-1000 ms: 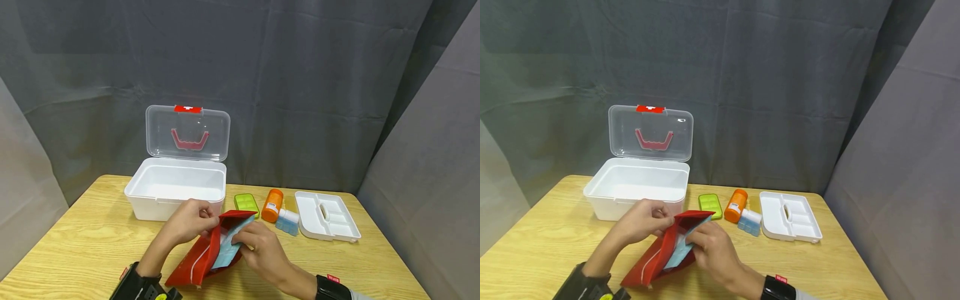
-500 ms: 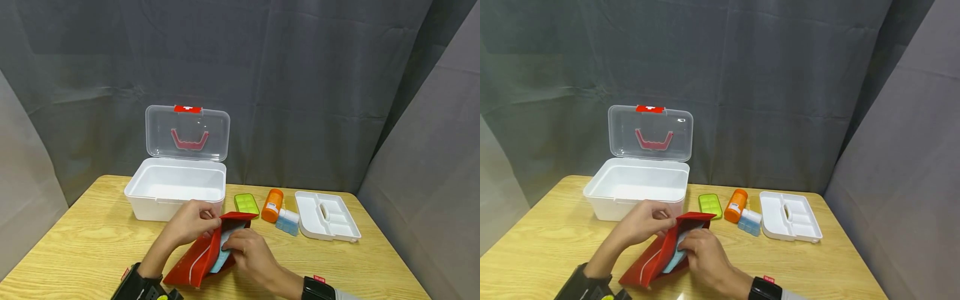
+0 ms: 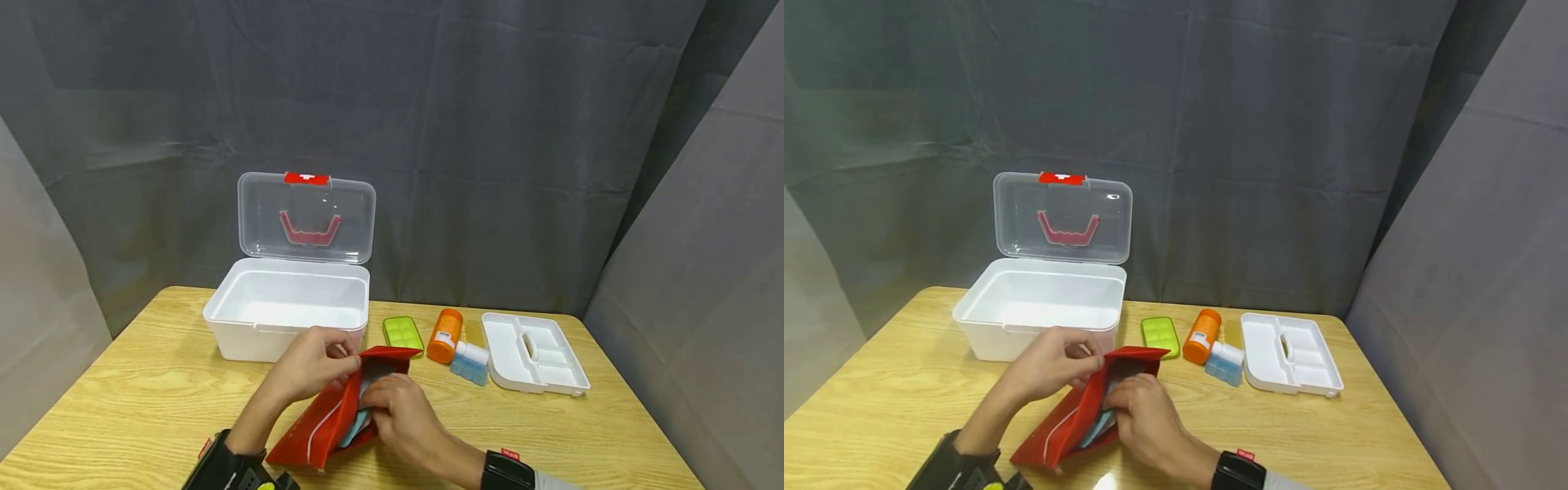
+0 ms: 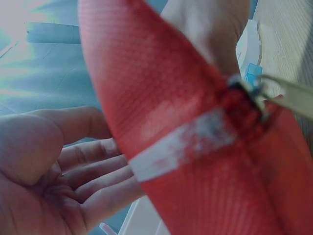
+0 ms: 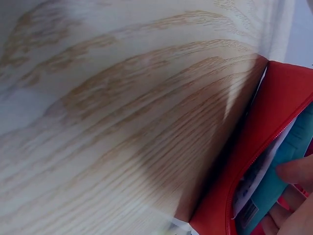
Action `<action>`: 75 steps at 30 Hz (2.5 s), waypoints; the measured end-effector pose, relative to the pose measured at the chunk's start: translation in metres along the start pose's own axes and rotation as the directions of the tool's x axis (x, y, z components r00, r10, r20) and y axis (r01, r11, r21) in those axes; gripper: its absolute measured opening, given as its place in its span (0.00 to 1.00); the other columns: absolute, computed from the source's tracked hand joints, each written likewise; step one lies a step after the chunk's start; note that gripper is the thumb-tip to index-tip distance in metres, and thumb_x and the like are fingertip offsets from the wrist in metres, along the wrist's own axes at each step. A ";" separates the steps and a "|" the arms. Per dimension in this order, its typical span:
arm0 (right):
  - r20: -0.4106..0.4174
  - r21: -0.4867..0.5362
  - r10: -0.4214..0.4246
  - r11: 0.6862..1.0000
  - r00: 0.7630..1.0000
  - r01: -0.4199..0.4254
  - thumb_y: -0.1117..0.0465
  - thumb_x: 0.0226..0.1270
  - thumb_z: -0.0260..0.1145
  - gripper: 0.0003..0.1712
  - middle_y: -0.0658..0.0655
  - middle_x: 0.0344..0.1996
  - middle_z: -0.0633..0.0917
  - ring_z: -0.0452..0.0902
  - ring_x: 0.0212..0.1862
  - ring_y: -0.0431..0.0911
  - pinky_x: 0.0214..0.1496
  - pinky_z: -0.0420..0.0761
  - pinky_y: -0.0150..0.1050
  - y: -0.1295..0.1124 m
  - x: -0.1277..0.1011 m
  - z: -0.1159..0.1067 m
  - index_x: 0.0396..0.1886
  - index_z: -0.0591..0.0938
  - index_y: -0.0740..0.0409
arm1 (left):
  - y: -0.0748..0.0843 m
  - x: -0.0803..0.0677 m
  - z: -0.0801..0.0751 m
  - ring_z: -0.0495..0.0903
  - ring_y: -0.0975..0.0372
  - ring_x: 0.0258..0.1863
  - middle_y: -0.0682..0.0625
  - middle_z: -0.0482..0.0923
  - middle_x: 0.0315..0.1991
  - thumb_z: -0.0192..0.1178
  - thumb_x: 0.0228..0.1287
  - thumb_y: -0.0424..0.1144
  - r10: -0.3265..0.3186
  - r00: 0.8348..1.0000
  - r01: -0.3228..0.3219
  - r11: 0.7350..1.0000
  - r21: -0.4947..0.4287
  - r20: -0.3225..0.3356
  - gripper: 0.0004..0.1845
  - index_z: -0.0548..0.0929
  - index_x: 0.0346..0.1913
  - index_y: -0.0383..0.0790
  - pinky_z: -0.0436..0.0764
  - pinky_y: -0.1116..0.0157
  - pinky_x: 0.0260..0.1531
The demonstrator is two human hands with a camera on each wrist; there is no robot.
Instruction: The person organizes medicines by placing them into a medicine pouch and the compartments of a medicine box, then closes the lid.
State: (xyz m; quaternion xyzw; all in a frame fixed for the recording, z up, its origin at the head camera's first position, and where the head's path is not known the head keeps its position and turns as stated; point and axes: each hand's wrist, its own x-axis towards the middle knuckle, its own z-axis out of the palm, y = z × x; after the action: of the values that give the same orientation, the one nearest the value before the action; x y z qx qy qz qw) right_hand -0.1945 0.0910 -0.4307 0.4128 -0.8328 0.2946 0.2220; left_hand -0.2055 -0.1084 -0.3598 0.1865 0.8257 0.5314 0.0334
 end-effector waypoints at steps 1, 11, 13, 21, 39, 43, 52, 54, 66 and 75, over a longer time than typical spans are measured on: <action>0.004 0.005 0.011 1.000 1.000 -0.011 0.77 0.47 0.67 0.14 0.46 0.27 0.88 0.84 0.38 0.40 0.50 0.82 0.40 0.000 0.000 0.000 0.24 0.89 0.54 | 0.000 0.000 0.000 0.85 0.60 0.21 0.44 0.86 0.27 0.63 0.60 0.31 0.002 1.000 -0.002 1.000 -0.003 0.000 0.03 0.84 0.32 0.33 0.87 0.61 0.23; 0.051 0.032 0.073 0.997 0.996 -0.075 0.79 0.41 0.60 0.18 0.45 0.27 0.88 0.83 0.38 0.37 0.51 0.82 0.40 -0.003 0.000 0.004 0.23 0.88 0.55 | -0.002 0.001 0.000 0.85 0.57 0.19 0.46 0.85 0.25 0.61 0.61 0.31 0.007 1.000 -0.007 0.999 0.035 -0.009 0.04 0.85 0.30 0.35 0.87 0.59 0.24; 0.050 0.034 0.073 0.997 0.996 -0.074 0.79 0.40 0.59 0.19 0.46 0.27 0.88 0.83 0.38 0.37 0.51 0.82 0.40 -0.003 0.000 0.004 0.23 0.88 0.55 | -0.003 0.002 0.000 0.85 0.57 0.20 0.47 0.85 0.26 0.61 0.61 0.31 0.005 1.000 -0.004 0.999 0.048 -0.013 0.04 0.85 0.30 0.36 0.87 0.59 0.24; 0.069 0.064 0.129 0.989 0.989 -0.133 0.80 0.40 0.57 0.21 0.46 0.28 0.89 0.84 0.38 0.37 0.49 0.83 0.38 -0.006 0.004 -0.001 0.25 0.89 0.55 | -0.004 0.001 -0.002 0.84 0.59 0.21 0.46 0.85 0.28 0.60 0.62 0.31 -0.014 1.000 0.015 0.998 0.059 -0.018 0.05 0.85 0.32 0.36 0.88 0.59 0.24; -0.027 0.019 0.410 0.912 0.912 -0.410 0.76 0.46 0.55 0.15 0.46 0.17 0.79 0.70 0.21 0.39 0.23 0.71 0.33 0.023 0.060 -0.062 0.18 0.82 0.53 | -0.005 0.002 -0.009 0.85 0.60 0.25 0.46 0.87 0.29 0.60 0.63 0.32 -0.052 0.998 0.053 0.997 0.048 -0.026 0.04 0.84 0.32 0.36 0.89 0.59 0.26; 0.053 -0.038 0.518 0.855 0.853 -0.517 0.71 0.56 0.59 0.11 0.50 0.27 0.84 0.76 0.30 0.44 0.33 0.79 0.39 0.047 0.068 -0.066 0.31 0.85 0.56 | -0.006 0.001 -0.010 0.85 0.60 0.24 0.46 0.86 0.28 0.60 0.63 0.32 -0.047 0.999 0.048 0.998 0.047 -0.017 0.04 0.83 0.31 0.36 0.88 0.60 0.26; 0.147 -0.144 0.636 0.772 0.758 -0.619 0.63 0.63 0.64 0.17 0.65 0.44 0.88 0.83 0.47 0.60 0.48 0.84 0.53 0.087 0.077 -0.056 0.50 0.84 0.65 | -0.006 0.000 -0.012 0.85 0.59 0.24 0.46 0.85 0.28 0.60 0.63 0.32 -0.056 0.998 0.056 0.997 0.049 -0.005 0.04 0.84 0.32 0.36 0.89 0.60 0.26; 0.161 -0.167 0.655 0.755 0.738 -0.634 0.61 0.64 0.65 0.20 0.67 0.46 0.87 0.83 0.49 0.61 0.49 0.85 0.53 0.093 0.079 -0.051 0.53 0.83 0.67 | -0.006 0.000 -0.013 0.85 0.59 0.24 0.47 0.85 0.28 0.60 0.63 0.32 -0.059 0.998 0.059 0.997 0.051 0.001 0.04 0.84 0.32 0.36 0.89 0.59 0.27; 0.226 -0.281 0.773 0.634 0.592 -0.720 0.48 0.67 0.68 0.37 0.70 0.61 0.80 0.75 0.63 0.63 0.68 0.76 0.55 0.122 0.087 -0.017 0.65 0.75 0.71 | -0.006 0.000 -0.014 0.86 0.58 0.24 0.47 0.85 0.27 0.60 0.63 0.33 -0.061 0.998 0.060 0.997 0.044 0.021 0.05 0.83 0.32 0.36 0.89 0.56 0.28; 0.259 -0.334 0.790 0.613 0.555 -0.716 0.46 0.60 0.74 0.36 0.64 0.40 0.82 0.76 0.40 0.54 0.48 0.82 0.44 0.127 0.080 0.002 0.52 0.77 0.72 | -0.006 0.001 -0.012 0.86 0.57 0.25 0.47 0.85 0.27 0.61 0.62 0.33 -0.057 0.998 0.056 0.998 0.033 0.023 0.04 0.83 0.32 0.36 0.89 0.54 0.29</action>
State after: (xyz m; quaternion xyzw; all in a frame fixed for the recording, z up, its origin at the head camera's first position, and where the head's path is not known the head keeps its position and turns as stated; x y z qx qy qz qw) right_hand -0.3437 0.1065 -0.4221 0.0403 -0.9786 0.1940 -0.0547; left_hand -0.2112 -0.1204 -0.3595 0.1700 0.8387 0.5144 0.0551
